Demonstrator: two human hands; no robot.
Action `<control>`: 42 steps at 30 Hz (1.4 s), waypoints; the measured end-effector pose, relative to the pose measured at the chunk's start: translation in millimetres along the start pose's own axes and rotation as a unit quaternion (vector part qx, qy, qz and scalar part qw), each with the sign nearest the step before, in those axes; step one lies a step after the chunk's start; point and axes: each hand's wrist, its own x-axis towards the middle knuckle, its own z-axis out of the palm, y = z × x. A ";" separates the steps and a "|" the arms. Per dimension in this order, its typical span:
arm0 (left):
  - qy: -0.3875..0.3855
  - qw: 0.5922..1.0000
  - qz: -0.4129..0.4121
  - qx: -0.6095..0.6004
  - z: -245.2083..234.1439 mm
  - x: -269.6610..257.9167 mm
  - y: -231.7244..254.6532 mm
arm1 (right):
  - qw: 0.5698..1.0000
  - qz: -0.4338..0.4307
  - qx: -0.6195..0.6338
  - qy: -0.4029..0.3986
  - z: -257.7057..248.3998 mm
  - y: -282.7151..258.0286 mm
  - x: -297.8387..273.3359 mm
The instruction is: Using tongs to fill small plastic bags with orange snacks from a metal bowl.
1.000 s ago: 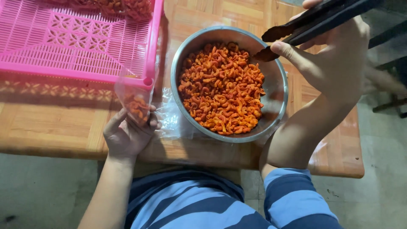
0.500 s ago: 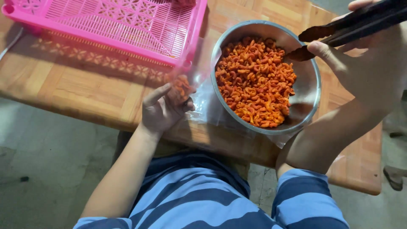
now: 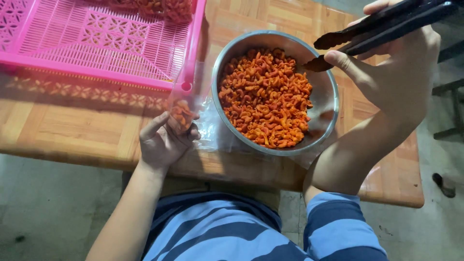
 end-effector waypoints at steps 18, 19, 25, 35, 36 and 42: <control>0.019 1.000 -0.014 -0.013 -9.7 0.8 0.4 | 0.994 -0.014 -0.107 0.015 -2.2 18.8 -14.6; 0.020 1.000 -0.018 -0.014 -10.1 -1.0 -0.7 | 0.994 -0.010 -0.109 0.014 -4.4 12.3 -14.1; 0.034 0.997 -0.046 -0.045 -11.4 2.7 1.0 | 0.998 0.036 -0.042 0.001 -9.8 -12.8 1.5; 0.089 0.992 -0.069 -0.054 -22.6 2.8 3.4 | 0.996 0.058 -0.071 0.020 1.3 8.7 12.7; 0.114 0.990 -0.072 -0.052 -24.8 1.9 2.1 | 0.994 0.072 -0.074 0.023 1.5 9.1 10.1; 0.093 0.991 -0.075 -0.063 -21.3 5.6 3.3 | 0.995 0.064 -0.067 0.032 -5.3 5.2 9.6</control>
